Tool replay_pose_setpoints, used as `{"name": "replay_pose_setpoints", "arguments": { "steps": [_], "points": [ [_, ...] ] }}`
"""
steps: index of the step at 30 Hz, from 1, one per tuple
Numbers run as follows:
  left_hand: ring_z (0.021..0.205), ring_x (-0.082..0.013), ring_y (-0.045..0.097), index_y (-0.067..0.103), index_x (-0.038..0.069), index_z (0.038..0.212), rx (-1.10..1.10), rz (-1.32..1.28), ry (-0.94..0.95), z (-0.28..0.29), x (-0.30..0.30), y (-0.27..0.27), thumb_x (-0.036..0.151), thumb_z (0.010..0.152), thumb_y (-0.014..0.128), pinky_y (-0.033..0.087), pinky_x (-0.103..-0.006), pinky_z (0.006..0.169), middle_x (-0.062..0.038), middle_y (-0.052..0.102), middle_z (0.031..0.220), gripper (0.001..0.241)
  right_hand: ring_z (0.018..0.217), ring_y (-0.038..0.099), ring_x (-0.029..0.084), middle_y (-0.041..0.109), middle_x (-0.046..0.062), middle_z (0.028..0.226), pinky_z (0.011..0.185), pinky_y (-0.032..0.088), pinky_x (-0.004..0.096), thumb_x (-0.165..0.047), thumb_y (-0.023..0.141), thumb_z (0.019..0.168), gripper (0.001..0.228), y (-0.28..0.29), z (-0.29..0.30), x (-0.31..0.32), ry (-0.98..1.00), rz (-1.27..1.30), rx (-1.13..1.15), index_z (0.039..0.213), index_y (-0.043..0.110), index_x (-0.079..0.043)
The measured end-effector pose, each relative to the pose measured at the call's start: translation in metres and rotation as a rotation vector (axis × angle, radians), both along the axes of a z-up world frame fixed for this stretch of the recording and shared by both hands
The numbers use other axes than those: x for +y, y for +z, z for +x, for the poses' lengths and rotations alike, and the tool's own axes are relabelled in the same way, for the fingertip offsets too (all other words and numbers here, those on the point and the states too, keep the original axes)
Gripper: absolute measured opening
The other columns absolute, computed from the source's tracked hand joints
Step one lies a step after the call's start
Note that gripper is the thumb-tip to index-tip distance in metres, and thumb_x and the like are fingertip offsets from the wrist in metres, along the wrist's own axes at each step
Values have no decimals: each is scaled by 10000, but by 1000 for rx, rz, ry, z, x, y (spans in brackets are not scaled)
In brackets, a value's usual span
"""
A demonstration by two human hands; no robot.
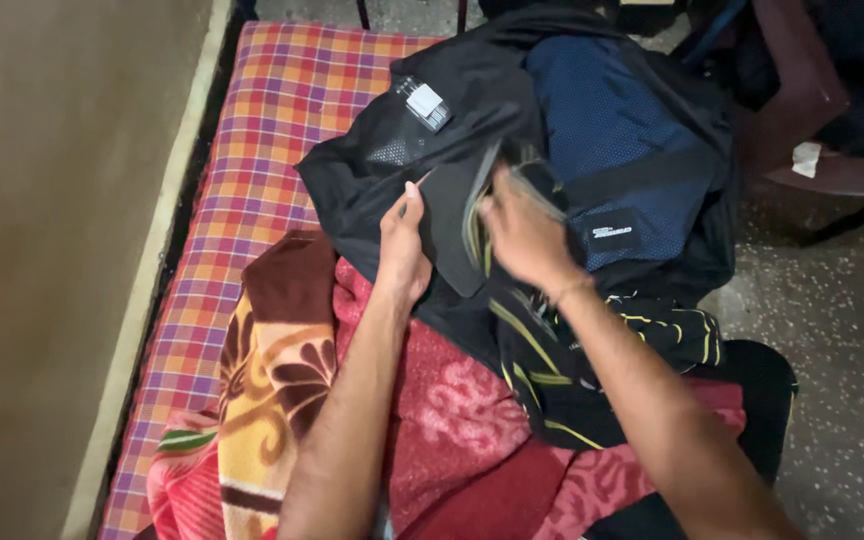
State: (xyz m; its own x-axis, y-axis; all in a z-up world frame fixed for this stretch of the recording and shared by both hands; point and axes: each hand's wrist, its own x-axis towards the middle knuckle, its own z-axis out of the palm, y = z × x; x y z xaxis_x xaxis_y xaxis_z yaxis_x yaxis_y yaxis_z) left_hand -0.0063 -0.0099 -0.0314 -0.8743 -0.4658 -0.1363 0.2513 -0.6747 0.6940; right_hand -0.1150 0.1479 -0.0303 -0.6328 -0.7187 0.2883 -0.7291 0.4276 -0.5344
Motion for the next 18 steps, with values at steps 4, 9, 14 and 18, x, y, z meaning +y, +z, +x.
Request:
{"name": "replay_pose_setpoints", "arguments": {
  "steps": [4, 9, 14, 18],
  "points": [
    [1097, -209, 679, 618, -31, 1364, -68, -67, 33, 5, 0, 0, 362, 1090, 469, 540, -346, 980, -128, 708, 1233, 501, 1285, 542, 458, 551, 319, 1372, 1101, 426, 492, -205, 563, 969, 580, -9, -16, -18, -332, 168, 5, 1437, 423, 106],
    [1165, -238, 678, 622, -50, 1358, 3, -139, 75, 2, -3, 0, 372, 1093, 461, 529, -349, 1044, -153, 703, 1286, 524, 1234, 507, 502, 537, 371, 1295, 1083, 401, 522, -193, 638, 910, 629, -12, 85, 4, 39, 67, 253, 1379, 415, 159],
    [1187, -229, 657, 592, -35, 1388, 74, -83, 60, 2, -3, 11, 393, 1089, 447, 516, -364, 1053, -144, 672, 1324, 542, 1287, 516, 459, 536, 314, 1346, 1094, 394, 472, -216, 685, 899, 652, 25, 122, 50, 178, -22, 17, 1417, 423, 81],
    [1142, -229, 653, 587, 4, 1312, 112, 157, 96, 12, -3, 12, 438, 1067, 454, 531, -399, 1025, -108, 673, 1253, 516, 1365, 453, 341, 364, 213, 1479, 1145, 414, 380, -219, 724, 920, 809, 26, 93, 60, -200, -506, -182, 1508, 241, 55]
  ]
}}
